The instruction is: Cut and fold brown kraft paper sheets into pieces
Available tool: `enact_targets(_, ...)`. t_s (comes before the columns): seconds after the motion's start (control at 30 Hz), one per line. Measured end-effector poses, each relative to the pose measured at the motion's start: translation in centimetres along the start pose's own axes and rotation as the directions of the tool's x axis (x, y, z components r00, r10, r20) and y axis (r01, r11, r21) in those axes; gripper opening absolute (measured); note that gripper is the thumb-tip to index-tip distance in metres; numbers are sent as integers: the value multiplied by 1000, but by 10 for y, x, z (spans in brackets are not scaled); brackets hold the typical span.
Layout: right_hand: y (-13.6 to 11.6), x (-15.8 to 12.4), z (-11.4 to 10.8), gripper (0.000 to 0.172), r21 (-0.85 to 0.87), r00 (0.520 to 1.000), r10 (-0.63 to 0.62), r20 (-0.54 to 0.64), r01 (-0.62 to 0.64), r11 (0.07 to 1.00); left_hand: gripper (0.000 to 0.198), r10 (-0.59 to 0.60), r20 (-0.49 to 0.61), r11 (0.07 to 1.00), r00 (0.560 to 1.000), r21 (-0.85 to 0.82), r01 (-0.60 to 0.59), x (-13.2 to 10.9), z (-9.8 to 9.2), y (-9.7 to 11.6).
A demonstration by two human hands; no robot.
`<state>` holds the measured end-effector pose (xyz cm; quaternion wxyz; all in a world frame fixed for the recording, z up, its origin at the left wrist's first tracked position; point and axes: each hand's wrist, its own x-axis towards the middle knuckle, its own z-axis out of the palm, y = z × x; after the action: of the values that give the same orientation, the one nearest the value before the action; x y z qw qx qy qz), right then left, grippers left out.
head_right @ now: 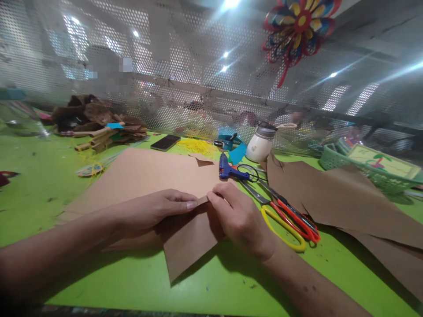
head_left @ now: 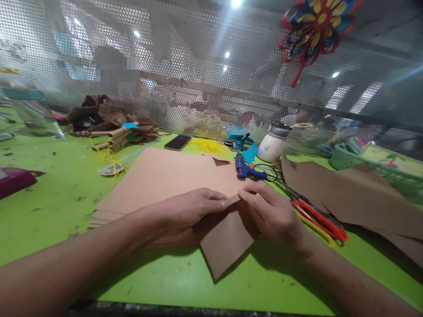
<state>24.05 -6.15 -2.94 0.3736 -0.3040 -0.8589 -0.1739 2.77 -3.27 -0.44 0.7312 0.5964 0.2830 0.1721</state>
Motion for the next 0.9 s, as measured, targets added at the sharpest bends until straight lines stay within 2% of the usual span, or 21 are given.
enact_targets(0.07, 0, 1, 1, 21, 21, 1000, 27, -13, -27, 999, 29, 12, -31, 1000, 999, 25, -12, 0, 1, 1)
enact_targets(0.17, 1, 1, 3, 21, 101, 996, 94, -7, -92, 991, 37, 3, -90, 983, 996, 181, 13, 1, 0, 3)
enact_targets(0.23, 3, 1, 3, 22, 204, 988, 155, 17, -155, 967, 42, 26, -91, 947, 996, 321, 4, 3, -4, 3)
enact_targets(0.3, 7, 0, 1, 28, 353, 964, 250, 91, -266, 897, 43, 82, -57, 883, 995, 466, -46, 5, -7, 2)
enact_targets(0.37, 10, 0, -4, 39, 514, 895, 357, 268, -446, 733, 42, 134, -38, 789, 990, 609, -83, 6, -9, 1)
enact_targets(0.43, 11, 1, -9, 44, 580, 776, 426, 465, -630, 516, 41, 172, -52, 706, 984, 702, -86, 6, -9, -1)
enact_targets(0.47, 10, 2, -11, 42, 576, 718, 446, 534, -695, 430, 40, 193, -63, 678, 979, 730, -87, 6, -8, -2)
enact_targets(0.53, 7, 4, -12, 33, 547, 641, 484, 596, -765, 339, 35, 235, -71, 637, 969, 765, -98, 3, -5, -2)
enact_targets(0.63, 3, 7, -9, 28, 525, 592, 545, 594, -798, 295, 29, 280, -62, 571, 958, 813, -114, -1, 0, 0)
enact_targets(0.73, 1, 8, -7, 27, 532, 578, 604, 549, -799, 281, 28, 288, -41, 516, 957, 848, -119, -4, 4, 3)
enact_targets(0.9, 4, 6, -9, 22, 514, 646, 601, 471, -755, 408, 29, 283, -26, 465, 959, 878, -113, -4, 7, 5)
